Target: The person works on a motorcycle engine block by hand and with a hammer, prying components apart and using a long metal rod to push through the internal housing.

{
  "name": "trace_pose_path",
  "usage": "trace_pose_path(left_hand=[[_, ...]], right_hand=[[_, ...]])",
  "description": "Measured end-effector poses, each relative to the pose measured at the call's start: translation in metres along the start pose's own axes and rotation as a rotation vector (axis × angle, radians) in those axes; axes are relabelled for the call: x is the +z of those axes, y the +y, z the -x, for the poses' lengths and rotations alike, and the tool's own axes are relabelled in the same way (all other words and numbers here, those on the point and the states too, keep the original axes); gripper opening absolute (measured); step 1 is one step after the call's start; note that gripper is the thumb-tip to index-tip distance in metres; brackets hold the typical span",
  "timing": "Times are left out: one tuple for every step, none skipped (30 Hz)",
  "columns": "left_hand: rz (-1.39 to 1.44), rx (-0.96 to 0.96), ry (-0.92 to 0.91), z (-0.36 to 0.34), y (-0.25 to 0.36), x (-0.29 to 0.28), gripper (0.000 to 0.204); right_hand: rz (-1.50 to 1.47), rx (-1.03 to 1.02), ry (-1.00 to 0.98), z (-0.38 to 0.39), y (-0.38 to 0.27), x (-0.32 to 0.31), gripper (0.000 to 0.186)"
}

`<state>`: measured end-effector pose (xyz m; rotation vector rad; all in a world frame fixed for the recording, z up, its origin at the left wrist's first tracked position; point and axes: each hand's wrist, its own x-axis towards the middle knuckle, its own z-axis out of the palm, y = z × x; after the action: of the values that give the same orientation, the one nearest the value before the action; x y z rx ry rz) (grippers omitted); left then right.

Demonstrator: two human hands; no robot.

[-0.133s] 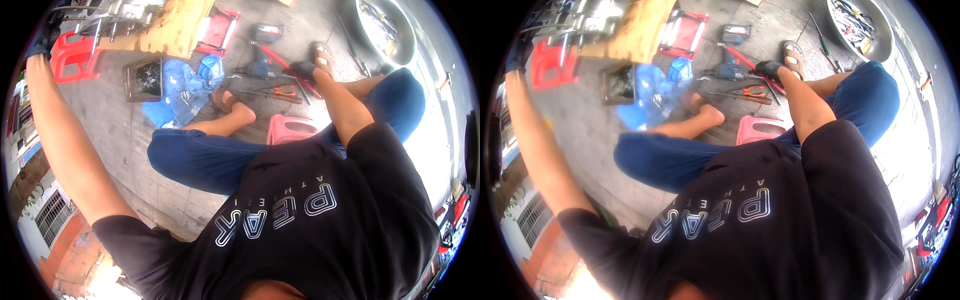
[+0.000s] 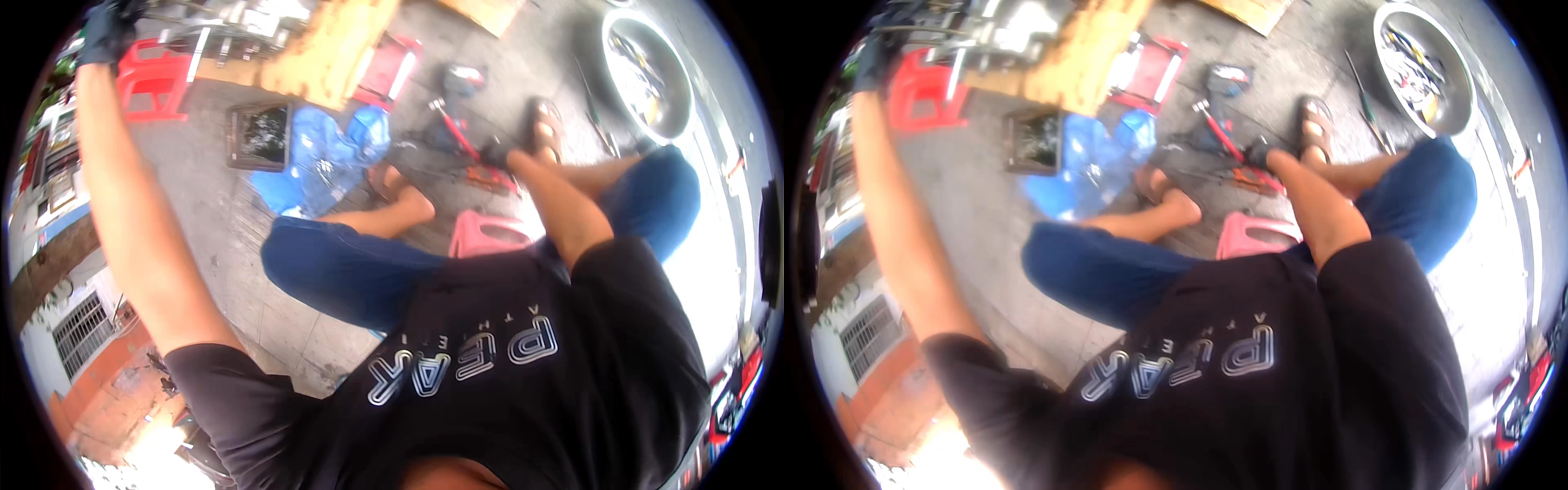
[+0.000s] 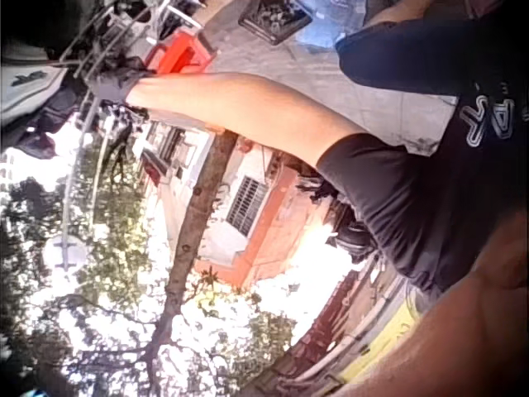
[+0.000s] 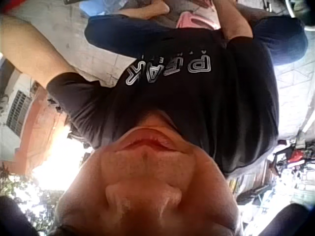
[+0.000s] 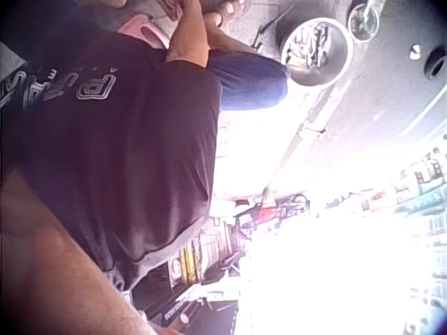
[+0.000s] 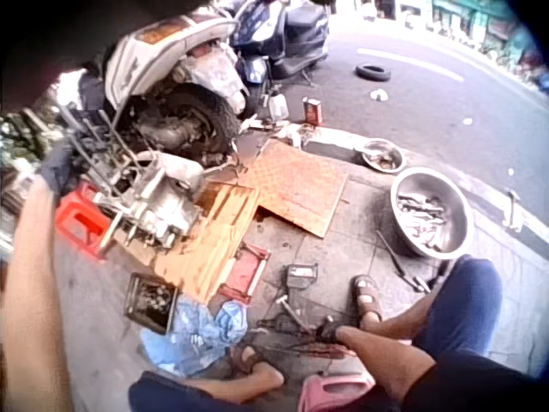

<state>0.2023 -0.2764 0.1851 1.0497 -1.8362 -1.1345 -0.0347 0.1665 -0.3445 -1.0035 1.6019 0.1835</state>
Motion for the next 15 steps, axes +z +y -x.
trace_pose_path(left_hand=[[-0.073,0.015,0.025,-0.007,-0.002,-0.015,0.018],[-0.126,0.022,0.043,-0.015,-0.007,-0.025,0.019],[-0.163,0.018,0.052,-0.021,-0.017,-0.03,0.02],[-0.191,0.002,0.048,-0.027,-0.028,-0.031,0.022],[0.004,-0.135,0.145,-0.039,-0.028,-0.031,0.022],[-0.008,-0.153,0.107,-0.03,-0.037,-0.058,0.02],[0.002,-0.155,0.042,-0.026,-0.041,-0.064,0.019],[0.003,-0.144,0.113,-0.022,-0.039,-0.056,0.018],[0.009,-0.137,0.096,-0.033,-0.032,-0.039,0.018],[-0.042,-0.166,0.161,-0.013,-0.035,-0.07,0.018],[-0.039,-0.151,0.105,-0.018,-0.032,-0.064,0.021],[-0.03,-0.133,0.036,-0.029,-0.03,-0.051,0.025],[-0.012,-0.115,-0.035,-0.046,-0.032,-0.024,0.025],[0.036,-0.095,-0.126,-0.068,-0.037,0.018,0.025],[-0.034,-0.142,-0.038,-0.039,-0.053,-0.052,0.025]], right_hand=[[-0.013,-0.085,0.033,-0.003,-0.005,0.014,0.038],[-0.021,-0.17,0.067,-0.003,-0.013,0.026,0.039],[-0.021,-0.253,0.099,-0.004,-0.021,0.037,0.04],[0.072,-0.229,0.137,-0.008,-0.033,0.039,0.046],[0.079,-0.177,0.168,-0.027,-0.025,0.042,0.044],[0.156,-0.129,0.063,-0.003,-0.061,0.02,0.042],[0.039,-0.082,0.147,0.013,-0.077,0.007,0.038],[-0.089,-0.282,0.252,0.023,-0.085,-0.016,0.035],[-0.237,-0.568,0.523,-0.012,-0.066,-0.031,0.031],[-0.136,-0.409,0.243,0.035,-0.117,-0.082,0.027],[-0.173,-0.403,0.283,0.035,-0.123,-0.125,0.024],[0.119,-0.646,0.412,0.027,-0.096,-0.177,0.02],[0.536,-0.835,0.698,0.026,-0.059,-0.228,0.019],[0.853,-0.904,1.039,0.039,-0.003,-0.278,0.021],[0.172,-0.479,0.467,0.086,-0.088,-0.307,0.025]])
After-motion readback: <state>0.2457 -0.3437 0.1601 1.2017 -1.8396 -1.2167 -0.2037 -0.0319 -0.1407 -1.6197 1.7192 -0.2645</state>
